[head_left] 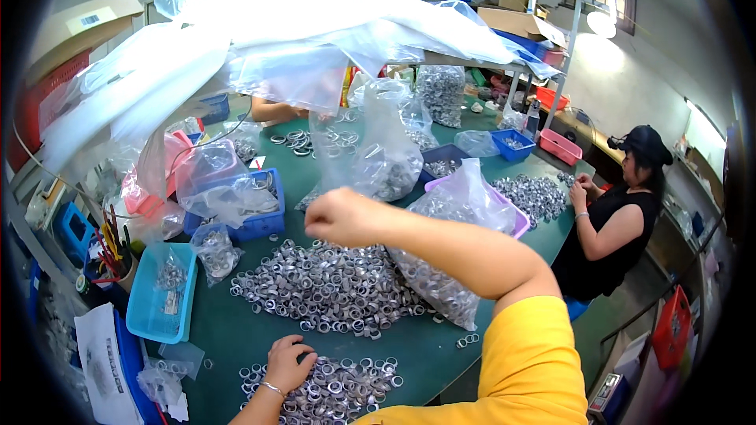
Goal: The person adjusts plastic sheeting above the workbench, handles a plastic bag, and then sorts and compares metal rings from a pile by hand.
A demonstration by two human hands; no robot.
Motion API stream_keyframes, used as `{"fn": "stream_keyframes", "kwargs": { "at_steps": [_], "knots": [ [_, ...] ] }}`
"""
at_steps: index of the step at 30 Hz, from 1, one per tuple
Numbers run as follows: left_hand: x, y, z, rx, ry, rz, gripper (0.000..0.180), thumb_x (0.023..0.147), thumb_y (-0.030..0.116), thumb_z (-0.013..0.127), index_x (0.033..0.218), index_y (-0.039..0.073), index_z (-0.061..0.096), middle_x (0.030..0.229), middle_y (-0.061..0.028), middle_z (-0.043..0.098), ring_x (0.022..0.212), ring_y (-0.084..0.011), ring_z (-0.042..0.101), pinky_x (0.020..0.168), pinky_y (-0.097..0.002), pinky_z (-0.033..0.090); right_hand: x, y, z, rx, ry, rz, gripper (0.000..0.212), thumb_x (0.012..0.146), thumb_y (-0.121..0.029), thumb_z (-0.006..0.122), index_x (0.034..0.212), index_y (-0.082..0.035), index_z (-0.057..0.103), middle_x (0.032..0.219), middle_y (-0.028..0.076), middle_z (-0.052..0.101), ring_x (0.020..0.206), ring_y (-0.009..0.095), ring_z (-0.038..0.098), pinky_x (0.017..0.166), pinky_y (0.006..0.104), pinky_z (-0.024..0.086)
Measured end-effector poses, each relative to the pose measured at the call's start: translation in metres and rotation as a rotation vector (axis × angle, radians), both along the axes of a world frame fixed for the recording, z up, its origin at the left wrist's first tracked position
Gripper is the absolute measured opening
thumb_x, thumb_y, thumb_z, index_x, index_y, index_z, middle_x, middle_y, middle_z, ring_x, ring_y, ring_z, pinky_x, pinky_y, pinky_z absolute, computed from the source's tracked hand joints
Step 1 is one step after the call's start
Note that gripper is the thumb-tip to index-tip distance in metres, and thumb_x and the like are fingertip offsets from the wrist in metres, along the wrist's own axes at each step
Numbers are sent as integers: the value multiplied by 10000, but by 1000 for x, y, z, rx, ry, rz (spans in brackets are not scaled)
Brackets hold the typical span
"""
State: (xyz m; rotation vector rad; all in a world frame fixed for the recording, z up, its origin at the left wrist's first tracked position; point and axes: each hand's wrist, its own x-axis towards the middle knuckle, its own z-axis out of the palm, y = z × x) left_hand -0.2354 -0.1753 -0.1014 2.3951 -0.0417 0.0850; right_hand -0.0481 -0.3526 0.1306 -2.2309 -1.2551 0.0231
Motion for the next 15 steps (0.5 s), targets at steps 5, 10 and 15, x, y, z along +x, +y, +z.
{"fn": "stream_keyframes", "kwargs": {
  "at_steps": [5,10,15],
  "knots": [
    [-1,0,-4,81,-106,-73,197,753,248,658,813,64,696,993,-87,648,970,-272,573,867,-373,433,26,-76,49,255,-452,-307,158,809,-140,588,849,-1,651,723,109,654,621,170,640,584,307,509],
    [-1,-7,7,8,-41,-250,188,794,230,632,800,51,690,867,-71,673,856,-245,617,802,-339,463,68,-155,91,505,-381,-612,132,788,-74,554,842,25,623,665,74,629,553,111,595,525,252,501],
    [0,-5,3,33,-68,-264,229,812,263,621,787,45,687,883,-74,672,827,-238,624,757,-336,481,56,-141,119,579,-495,-615,201,747,-112,555,887,8,636,811,165,656,764,275,637,723,354,492]
  ]
}}
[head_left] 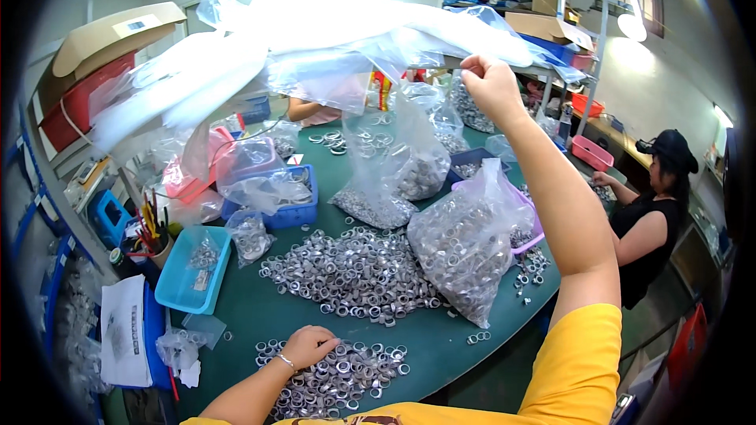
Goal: The person adjusts plastic sheeting above the workbench, handles a plastic bag, and then sorts and compares metal rings from a pile by hand.
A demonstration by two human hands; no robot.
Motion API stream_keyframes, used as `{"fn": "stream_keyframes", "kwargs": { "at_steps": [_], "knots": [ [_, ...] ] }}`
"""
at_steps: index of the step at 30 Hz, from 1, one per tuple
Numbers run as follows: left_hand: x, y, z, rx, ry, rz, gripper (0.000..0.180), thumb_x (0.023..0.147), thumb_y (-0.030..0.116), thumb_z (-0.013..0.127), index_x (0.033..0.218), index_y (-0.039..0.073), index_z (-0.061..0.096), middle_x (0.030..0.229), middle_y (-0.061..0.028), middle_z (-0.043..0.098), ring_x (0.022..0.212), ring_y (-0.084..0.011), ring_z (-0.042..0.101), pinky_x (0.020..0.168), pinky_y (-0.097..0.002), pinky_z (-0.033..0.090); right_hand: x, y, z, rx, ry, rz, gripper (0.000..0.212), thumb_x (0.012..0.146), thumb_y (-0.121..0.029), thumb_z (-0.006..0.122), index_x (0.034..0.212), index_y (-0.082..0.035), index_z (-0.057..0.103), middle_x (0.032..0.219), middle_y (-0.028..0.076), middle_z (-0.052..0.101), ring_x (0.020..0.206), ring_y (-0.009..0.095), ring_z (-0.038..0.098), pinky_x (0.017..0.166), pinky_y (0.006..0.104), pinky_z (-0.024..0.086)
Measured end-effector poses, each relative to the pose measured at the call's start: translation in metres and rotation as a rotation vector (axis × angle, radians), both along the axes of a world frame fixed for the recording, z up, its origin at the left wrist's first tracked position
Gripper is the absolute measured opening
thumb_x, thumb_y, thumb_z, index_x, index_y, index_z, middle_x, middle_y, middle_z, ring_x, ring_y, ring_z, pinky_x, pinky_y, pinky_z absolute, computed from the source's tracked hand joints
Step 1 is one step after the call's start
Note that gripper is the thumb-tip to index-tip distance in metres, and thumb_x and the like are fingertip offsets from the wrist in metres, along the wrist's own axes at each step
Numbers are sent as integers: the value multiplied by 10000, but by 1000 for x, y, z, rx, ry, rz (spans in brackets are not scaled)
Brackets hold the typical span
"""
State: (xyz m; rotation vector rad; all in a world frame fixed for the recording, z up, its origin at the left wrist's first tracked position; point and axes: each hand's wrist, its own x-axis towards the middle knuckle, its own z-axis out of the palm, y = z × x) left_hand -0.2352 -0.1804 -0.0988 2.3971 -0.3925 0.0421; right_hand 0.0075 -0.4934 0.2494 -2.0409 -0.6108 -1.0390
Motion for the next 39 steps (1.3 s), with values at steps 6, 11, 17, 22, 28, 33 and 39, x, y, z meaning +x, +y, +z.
{"fn": "stream_keyframes", "kwargs": {
  "at_steps": [6,11,17,22,28,33,39],
  "knots": [
    [-3,2,2,-17,55,12,245,826,285,607,794,56,688,906,-68,669,849,-244,616,794,-337,465,-10,78,19,-329,-384,44,172,736,-81,561,873,-15,642,872,139,639,852,314,594,764,388,477],
    [0,3,-3,15,124,18,271,843,328,581,820,83,694,964,-50,658,912,-250,594,830,-342,452,-5,134,47,-507,-721,43,128,719,-29,542,813,-38,629,835,108,620,866,285,571,744,382,473],
    [-2,3,-9,2,123,45,267,843,335,589,814,91,692,934,-22,661,893,-227,596,836,-330,443,17,198,65,-538,-804,-17,145,708,-5,536,822,-40,618,849,97,628,891,278,569,749,370,476],
    [-2,-1,-3,-2,181,28,289,853,359,571,833,96,691,957,-23,652,912,-233,585,843,-330,438,31,215,66,-584,-745,-117,160,720,-24,542,853,-58,623,873,86,631,921,274,564,759,369,476],
    [-3,1,0,-4,193,20,296,851,380,567,850,113,694,996,2,637,934,-241,573,850,-333,439,30,224,87,-517,-344,-301,133,797,-144,560,815,-111,687,871,130,667,855,291,637,752,384,493],
    [-1,6,-2,10,196,27,306,847,410,562,858,135,698,1006,12,630,943,-245,566,840,-340,449,24,226,105,-383,-219,-294,246,760,-300,688,796,-57,689,787,131,664,751,261,631,681,360,478],
    [0,3,0,24,224,30,302,844,410,562,872,142,698,1018,18,621,946,-242,561,846,-347,447,57,194,128,-88,19,137,259,770,-284,691,818,-30,689,797,94,671,747,187,611,701,307,463]
  ]
}}
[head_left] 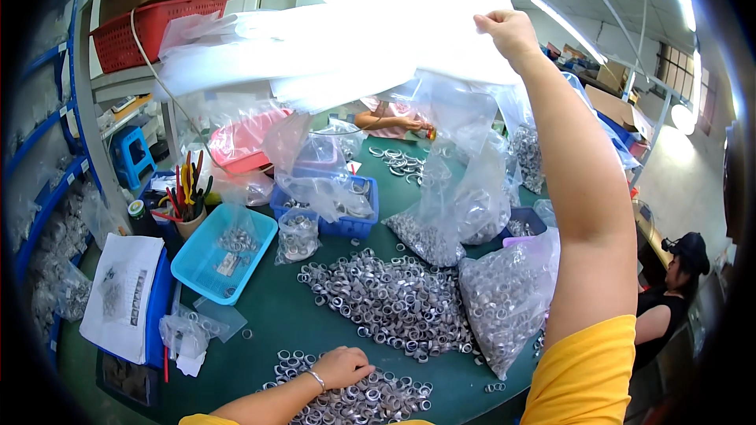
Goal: The person adjusts plastic sheeting above the workbench, handles a plastic bag, and then sorts and compares metal rings from a pile by hand.
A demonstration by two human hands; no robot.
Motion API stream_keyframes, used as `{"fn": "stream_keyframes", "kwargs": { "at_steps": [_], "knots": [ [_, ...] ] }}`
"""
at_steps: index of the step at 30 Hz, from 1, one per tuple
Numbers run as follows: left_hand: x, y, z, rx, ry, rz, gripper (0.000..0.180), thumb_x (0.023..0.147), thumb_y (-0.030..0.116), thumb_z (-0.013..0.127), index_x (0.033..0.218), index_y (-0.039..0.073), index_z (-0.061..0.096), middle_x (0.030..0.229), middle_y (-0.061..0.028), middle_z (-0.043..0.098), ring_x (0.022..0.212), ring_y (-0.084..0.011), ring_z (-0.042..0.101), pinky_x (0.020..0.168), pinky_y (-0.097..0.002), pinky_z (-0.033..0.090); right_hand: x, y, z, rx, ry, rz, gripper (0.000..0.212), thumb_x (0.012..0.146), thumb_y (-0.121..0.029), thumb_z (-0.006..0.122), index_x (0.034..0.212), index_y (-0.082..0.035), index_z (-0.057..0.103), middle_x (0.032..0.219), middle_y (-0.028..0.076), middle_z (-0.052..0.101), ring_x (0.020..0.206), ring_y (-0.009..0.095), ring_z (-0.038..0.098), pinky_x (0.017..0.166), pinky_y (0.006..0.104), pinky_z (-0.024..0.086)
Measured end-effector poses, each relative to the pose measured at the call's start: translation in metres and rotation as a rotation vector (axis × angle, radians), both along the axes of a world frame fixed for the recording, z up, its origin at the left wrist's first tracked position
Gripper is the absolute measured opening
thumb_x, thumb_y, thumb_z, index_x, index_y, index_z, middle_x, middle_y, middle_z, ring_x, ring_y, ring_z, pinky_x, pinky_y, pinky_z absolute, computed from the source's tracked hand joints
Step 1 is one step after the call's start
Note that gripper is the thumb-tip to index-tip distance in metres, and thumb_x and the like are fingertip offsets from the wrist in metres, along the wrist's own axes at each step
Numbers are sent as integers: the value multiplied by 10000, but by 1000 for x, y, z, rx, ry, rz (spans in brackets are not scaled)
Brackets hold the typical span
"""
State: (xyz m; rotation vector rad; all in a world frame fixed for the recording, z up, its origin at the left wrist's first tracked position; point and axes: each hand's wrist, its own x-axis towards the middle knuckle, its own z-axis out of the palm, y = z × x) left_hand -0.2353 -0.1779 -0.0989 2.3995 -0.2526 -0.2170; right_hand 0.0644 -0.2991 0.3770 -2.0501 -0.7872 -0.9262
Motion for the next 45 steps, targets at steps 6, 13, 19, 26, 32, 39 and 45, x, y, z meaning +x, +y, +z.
{"fn": "stream_keyframes", "kwargs": {
  "at_steps": [6,13,19,26,32,39,45],
  "knots": [
    [-2,0,-1,-19,-4,6,302,841,399,569,881,128,696,1022,13,620,949,-243,559,849,-346,445,-15,-18,8,79,-60,-45,237,806,-248,654,823,-14,686,785,88,665,724,163,591,702,291,456],
    [-1,1,-3,-25,-18,4,305,842,392,573,879,116,697,1022,0,621,948,-252,559,845,-341,446,-14,-33,4,137,-189,4,242,807,-262,652,810,-20,665,764,62,665,694,133,570,668,279,450],
    [1,1,-2,-3,-29,-30,305,845,394,569,873,119,697,1015,-1,621,935,-257,561,842,-345,447,-11,-44,1,167,-318,-16,200,815,-233,634,858,-40,667,782,80,667,744,196,600,695,295,455],
    [1,1,-6,-8,-32,-32,315,852,406,556,874,124,696,1025,8,615,938,-257,557,844,-344,443,-36,-18,-36,-281,-1083,-246,137,712,-47,551,828,-108,509,742,66,538,743,262,557,626,376,426],
    [1,1,-4,-22,17,-35,334,857,415,545,887,116,691,1038,-3,610,955,-258,549,855,-338,436,-38,7,-42,-364,-989,-144,87,706,-34,543,774,-86,524,734,80,585,743,261,576,638,375,453],
    [2,2,-6,-38,24,-43,354,858,414,546,917,91,678,1039,-18,606,971,-258,544,873,-335,424,-30,17,-39,-579,-925,-213,117,720,-52,541,788,-91,629,790,83,646,799,267,596,701,380,462],
    [3,4,-4,-31,27,-42,348,856,415,548,908,96,680,1037,-6,607,975,-252,544,867,-337,427,-36,33,-27,-125,-624,-207,115,831,-122,493,875,-59,580,765,167,638,754,352,615,693,453,460]
  ]
}}
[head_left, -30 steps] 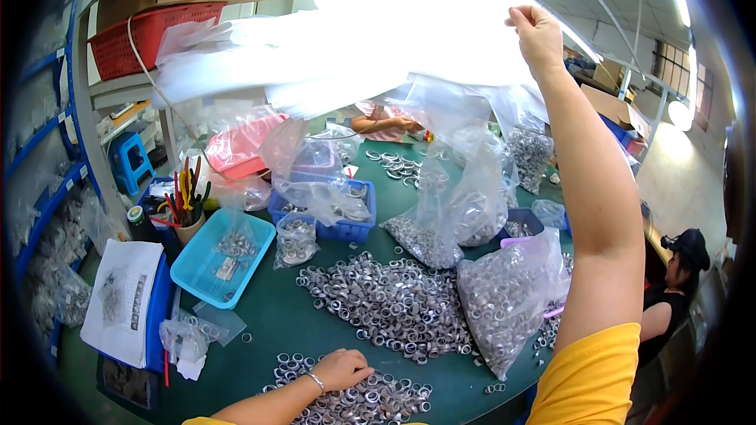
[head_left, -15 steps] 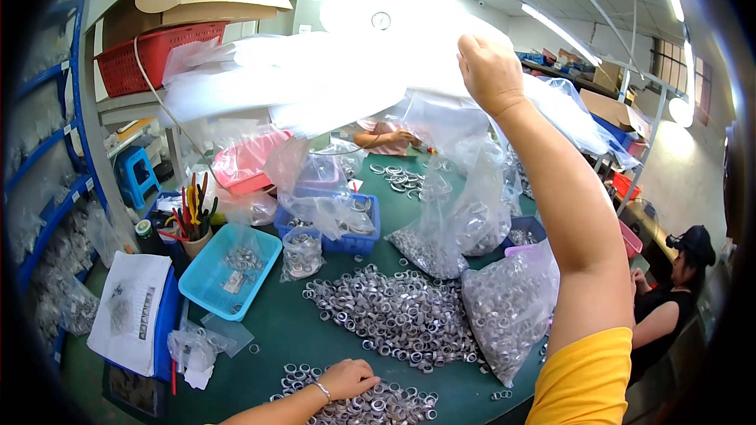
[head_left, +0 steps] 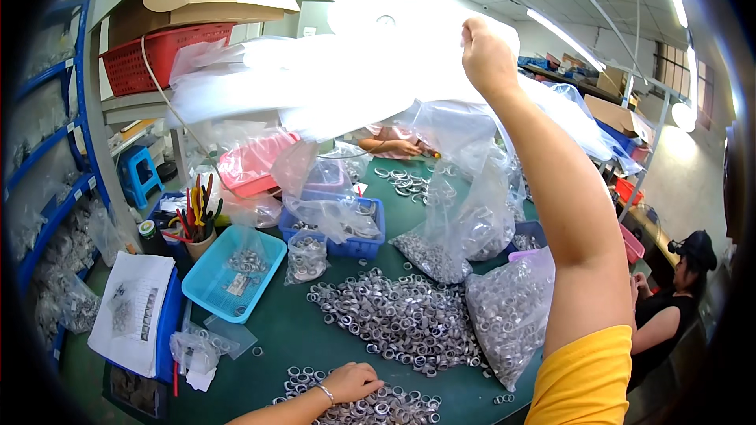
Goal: The person adjusts plastic sheeting above the workbench, handles a plastic bag, and then sorts and compares metal rings from a pile by hand.
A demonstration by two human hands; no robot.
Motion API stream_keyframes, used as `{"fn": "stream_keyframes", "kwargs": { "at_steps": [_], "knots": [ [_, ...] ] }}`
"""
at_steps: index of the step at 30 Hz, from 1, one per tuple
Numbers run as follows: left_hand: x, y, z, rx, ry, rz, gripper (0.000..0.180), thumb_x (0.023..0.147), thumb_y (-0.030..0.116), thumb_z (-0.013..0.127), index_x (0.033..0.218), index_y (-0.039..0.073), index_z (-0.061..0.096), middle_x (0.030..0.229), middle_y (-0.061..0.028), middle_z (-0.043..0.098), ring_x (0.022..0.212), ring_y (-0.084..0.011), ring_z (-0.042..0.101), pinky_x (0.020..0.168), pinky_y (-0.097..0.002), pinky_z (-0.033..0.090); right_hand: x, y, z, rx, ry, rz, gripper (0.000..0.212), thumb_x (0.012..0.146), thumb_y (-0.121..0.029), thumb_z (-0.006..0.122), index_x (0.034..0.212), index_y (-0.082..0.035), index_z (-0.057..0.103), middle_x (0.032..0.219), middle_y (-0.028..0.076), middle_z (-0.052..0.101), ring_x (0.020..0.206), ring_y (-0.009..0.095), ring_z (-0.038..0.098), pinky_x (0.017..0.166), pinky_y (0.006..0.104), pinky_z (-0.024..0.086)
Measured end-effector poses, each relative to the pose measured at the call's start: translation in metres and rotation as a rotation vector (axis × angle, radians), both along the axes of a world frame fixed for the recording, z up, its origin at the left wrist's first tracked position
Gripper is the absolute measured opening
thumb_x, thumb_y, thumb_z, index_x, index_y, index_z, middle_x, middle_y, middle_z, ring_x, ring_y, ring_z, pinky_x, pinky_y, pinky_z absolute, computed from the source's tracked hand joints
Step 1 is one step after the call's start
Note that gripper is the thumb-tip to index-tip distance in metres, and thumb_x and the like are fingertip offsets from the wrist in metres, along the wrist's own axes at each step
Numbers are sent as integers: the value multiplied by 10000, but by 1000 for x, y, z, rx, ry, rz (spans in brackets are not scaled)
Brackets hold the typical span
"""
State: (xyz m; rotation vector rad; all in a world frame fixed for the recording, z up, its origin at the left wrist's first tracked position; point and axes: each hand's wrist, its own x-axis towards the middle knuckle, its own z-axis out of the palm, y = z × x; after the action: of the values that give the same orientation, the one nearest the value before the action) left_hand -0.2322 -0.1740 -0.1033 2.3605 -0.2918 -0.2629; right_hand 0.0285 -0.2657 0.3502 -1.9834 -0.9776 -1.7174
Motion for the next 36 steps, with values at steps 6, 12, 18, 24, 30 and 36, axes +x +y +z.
{"fn": "stream_keyframes", "kwargs": {
  "at_steps": [6,12,18,24,30,36],
  "knots": [
    [-1,-1,0,-8,5,17,352,854,418,551,895,94,681,1038,-10,606,976,-253,544,870,-339,427,-2,-2,3,143,204,38,160,859,-138,492,995,-78,549,883,180,643,827,352,614,749,445,459],
    [-1,-6,1,-31,-37,16,332,857,388,536,825,94,687,1033,-55,614,945,-303,555,853,-374,435,-1,-28,4,-173,124,-85,219,801,-95,539,961,-156,676,887,136,657,845,312,619,781,395,477],
    [0,-2,-5,0,-24,-4,323,848,399,561,884,104,686,1029,-26,612,957,-269,555,858,-347,431,9,-52,39,166,135,378,221,794,-36,532,981,-98,633,854,80,665,712,162,626,660,262,497],
    [-2,-2,-1,-33,-93,8,300,845,356,567,785,86,685,1001,-75,617,931,-296,563,836,-380,442,5,-110,54,317,276,423,182,780,-89,553,942,-49,624,867,98,639,762,210,628,683,303,515],
    [2,1,-5,-26,-89,0,297,843,359,567,797,95,694,1001,-76,622,932,-290,568,833,-376,445,-19,-134,38,863,668,969,334,889,-256,396,1073,-56,589,939,97,628,827,209,615,654,317,489],
    [0,0,-6,-16,-88,12,289,850,350,571,834,90,697,980,-49,629,938,-246,573,852,-343,429,3,-168,35,904,765,387,195,829,-172,554,938,-15,591,824,86,587,722,194,562,602,303,463]
  ]
}}
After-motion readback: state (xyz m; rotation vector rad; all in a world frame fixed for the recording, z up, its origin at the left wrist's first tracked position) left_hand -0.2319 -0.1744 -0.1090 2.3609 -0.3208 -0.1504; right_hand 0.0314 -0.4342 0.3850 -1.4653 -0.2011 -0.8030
